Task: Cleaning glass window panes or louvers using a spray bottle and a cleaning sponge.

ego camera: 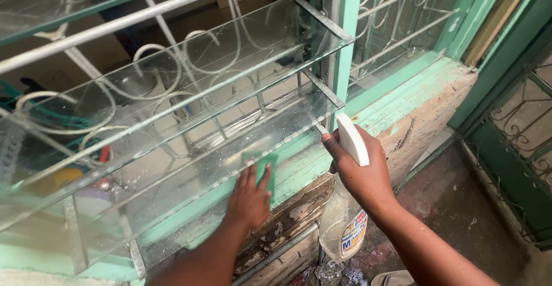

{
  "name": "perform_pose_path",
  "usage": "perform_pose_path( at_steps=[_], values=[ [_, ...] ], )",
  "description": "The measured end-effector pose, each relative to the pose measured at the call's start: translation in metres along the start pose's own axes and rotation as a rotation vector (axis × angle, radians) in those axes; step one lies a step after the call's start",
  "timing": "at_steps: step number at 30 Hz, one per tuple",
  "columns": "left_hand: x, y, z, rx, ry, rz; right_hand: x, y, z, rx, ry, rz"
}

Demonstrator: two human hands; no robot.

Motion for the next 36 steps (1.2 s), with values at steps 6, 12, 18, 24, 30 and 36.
perform_pose_path(
  at_steps=[6, 12, 18, 24, 30, 36],
  values=[
    [-0.094, -0.015, 0.034, 0.092, -0.292, -0.315, -0.001, 0.000, 0.004, 0.029, -0.023, 0.006],
    [-0.068, -0.015, 0.041, 0.107, -0.375, 0.099, 0.001, -0.009, -0.003, 0.032, 0.023, -0.014],
    [0.045, -0.021, 0.015, 0.074, -0.112, -0.052, 0.001, -0.024, -0.003, -0.076, 0.076, -0.084],
    [-0.001, -0.028, 0.010, -0.047, -0.309, 0.043, 0.015, -0.009, -0.041, -0.089, 0.215, 0.041],
    [-0.004, -0.001, 0.080, -0.049, -0.608, -0.240, 0.006, 0.038, -0.047, -0.094, 0.147, 0.383],
    [0.097, -0.033, -0.013, 0.072, -0.143, -0.068, 0.009, 0.023, -0.020, 0.060, 0.004, 0.377]
  ],
)
Point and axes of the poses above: each hand's wrist, its own x-axis towards the middle knuckle, its own y-axis out of the palm, z = x × y, the point moved 10 cm from there along x, towards the middle knuckle, and after that the axes turned 8 degrees about y, right-handed, at the moved point
